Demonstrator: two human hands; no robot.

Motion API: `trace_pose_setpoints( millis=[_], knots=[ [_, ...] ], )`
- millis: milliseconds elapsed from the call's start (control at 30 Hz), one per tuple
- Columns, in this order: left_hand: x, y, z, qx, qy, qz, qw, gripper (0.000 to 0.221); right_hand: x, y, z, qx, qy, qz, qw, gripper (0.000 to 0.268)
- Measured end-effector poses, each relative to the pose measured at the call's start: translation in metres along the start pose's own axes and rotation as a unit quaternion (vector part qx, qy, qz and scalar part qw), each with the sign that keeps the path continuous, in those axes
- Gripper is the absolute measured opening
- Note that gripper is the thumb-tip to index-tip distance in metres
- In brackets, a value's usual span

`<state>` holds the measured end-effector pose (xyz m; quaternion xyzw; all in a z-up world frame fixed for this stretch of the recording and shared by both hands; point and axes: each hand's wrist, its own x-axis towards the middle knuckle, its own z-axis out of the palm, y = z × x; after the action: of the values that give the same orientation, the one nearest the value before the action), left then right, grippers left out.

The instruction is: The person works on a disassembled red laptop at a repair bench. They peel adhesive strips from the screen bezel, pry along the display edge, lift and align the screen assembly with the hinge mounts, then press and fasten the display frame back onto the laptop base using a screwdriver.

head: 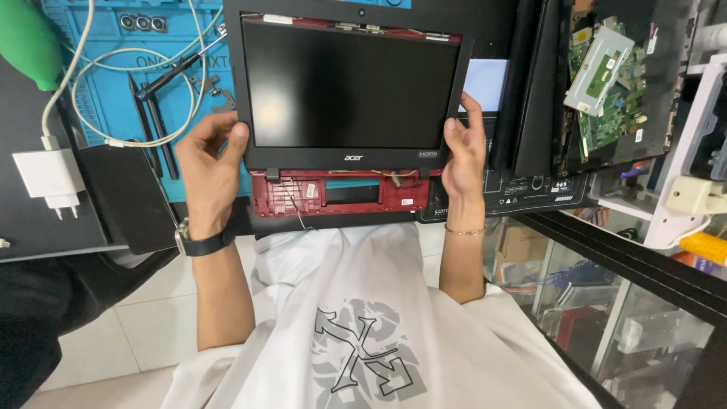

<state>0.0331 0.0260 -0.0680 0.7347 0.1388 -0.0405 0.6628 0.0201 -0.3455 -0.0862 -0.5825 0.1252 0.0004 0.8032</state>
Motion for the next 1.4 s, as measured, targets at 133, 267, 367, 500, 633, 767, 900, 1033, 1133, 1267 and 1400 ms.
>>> trace_pose_setpoints(
  millis=[133, 267, 367, 500, 633, 767, 900, 1033, 1133, 1267, 1400],
  knots=[
    [0.008, 0.000, 0.006, -0.009, -0.017, 0.020, 1.000, 0.020, 0.011, 0.003, 0.003, 0.001, -0.008, -0.009, 1.000, 0.055],
    [0.011, 0.006, 0.008, -0.058, -0.044, -0.040, 0.997, 0.033, 0.016, 0.005, 0.007, 0.025, 0.001, 0.007, 1.000, 0.057],
    [0.014, -0.007, 0.006, -0.062, -0.048, -0.021, 0.997, 0.035, 0.017, 0.005, 0.011, 0.029, 0.003, 0.019, 0.999, 0.056],
    [0.015, -0.018, 0.005, -0.083, -0.054, -0.007, 0.995, 0.037, 0.020, 0.006, 0.009, 0.045, 0.035, 0.051, 0.997, 0.047],
    [0.016, -0.019, 0.006, -0.096, -0.056, -0.020, 0.994, 0.039, 0.023, 0.018, -0.001, 0.055, 0.064, 0.068, 0.994, 0.040],
    [0.016, -0.023, 0.006, -0.086, -0.057, -0.017, 0.994, 0.038, 0.023, 0.024, -0.008, 0.023, 0.053, 0.058, 0.997, 0.038],
    [0.017, -0.022, 0.007, -0.068, -0.059, -0.015, 0.996, 0.035, 0.024, 0.026, -0.009, 0.015, 0.007, 0.030, 0.999, 0.034],
    [0.018, -0.019, 0.006, -0.089, -0.065, -0.017, 0.994, 0.034, 0.024, 0.024, -0.008, 0.030, -0.008, 0.020, 0.999, 0.032],
    [0.018, -0.026, 0.008, -0.063, -0.040, -0.005, 0.997, 0.034, 0.027, 0.024, -0.009, 0.043, -0.021, 0.029, 0.998, 0.033],
    [0.016, -0.034, 0.005, -0.044, -0.015, 0.006, 0.999, 0.035, 0.030, 0.030, -0.011, 0.059, -0.048, 0.044, 0.996, 0.034],
    [0.018, -0.037, 0.004, -0.012, -0.005, 0.017, 1.000, 0.036, 0.031, 0.032, -0.009, 0.013, -0.060, 0.026, 0.998, 0.034]
  ],
)
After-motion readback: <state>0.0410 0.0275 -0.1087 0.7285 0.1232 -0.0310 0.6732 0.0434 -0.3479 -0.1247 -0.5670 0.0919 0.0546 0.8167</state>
